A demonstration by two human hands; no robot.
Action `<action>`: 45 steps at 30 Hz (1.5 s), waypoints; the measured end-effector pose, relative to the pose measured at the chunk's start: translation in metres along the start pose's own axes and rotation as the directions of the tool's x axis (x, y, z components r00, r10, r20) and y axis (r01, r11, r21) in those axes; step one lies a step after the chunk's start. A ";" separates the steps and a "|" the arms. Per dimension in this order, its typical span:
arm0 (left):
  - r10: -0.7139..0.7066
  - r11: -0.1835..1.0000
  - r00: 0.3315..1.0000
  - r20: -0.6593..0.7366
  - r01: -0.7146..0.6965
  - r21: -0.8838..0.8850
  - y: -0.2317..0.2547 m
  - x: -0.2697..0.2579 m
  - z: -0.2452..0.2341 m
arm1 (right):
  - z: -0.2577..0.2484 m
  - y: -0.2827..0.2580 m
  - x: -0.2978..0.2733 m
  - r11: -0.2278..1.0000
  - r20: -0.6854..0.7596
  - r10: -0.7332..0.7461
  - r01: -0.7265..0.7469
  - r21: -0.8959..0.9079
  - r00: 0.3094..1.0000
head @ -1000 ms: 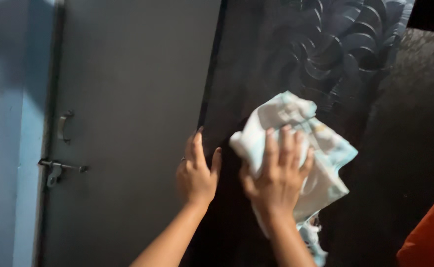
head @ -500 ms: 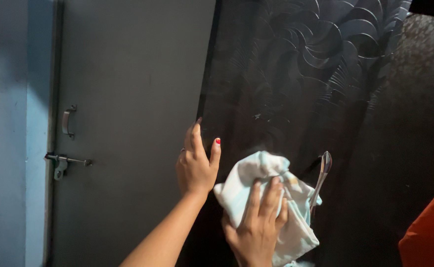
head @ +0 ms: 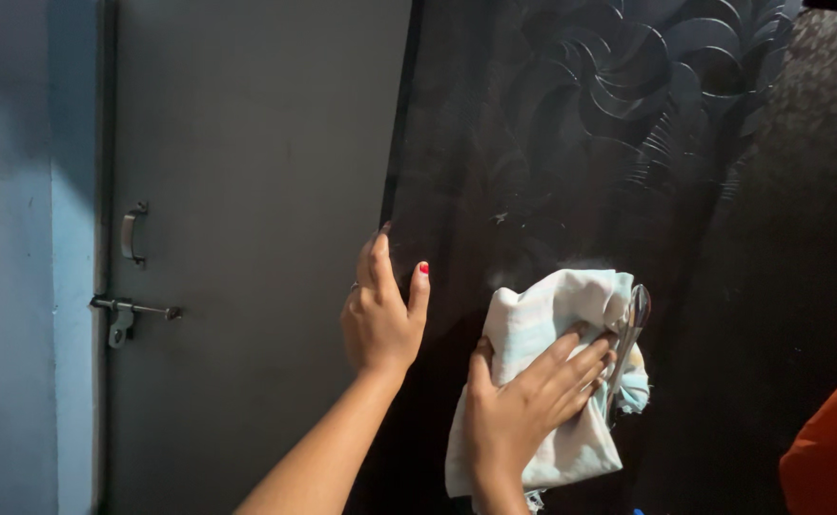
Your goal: The person wipes the surface of a dark wardrobe with a white cloth, moving across different sections and around the handle.
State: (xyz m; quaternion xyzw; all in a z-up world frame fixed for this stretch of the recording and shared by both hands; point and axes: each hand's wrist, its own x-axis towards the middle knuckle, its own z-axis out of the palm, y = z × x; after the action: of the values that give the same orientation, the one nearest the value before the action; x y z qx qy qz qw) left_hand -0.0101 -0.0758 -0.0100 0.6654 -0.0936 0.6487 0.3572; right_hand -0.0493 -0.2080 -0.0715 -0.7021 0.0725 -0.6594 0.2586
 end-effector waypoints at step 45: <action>-0.022 0.999 0.999 0.028 0.023 -0.038 0.000 0.001 -0.004 | 0.010 -0.033 0.030 0.920 -0.117 -0.357 0.327 -0.218 0.927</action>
State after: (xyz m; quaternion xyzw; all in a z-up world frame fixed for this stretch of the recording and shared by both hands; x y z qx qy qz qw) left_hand -0.0134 -0.0728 -0.0095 0.6684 -0.1032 0.6335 0.3758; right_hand -0.0439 -0.1898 -0.0299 -0.6725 0.0324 -0.7368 0.0628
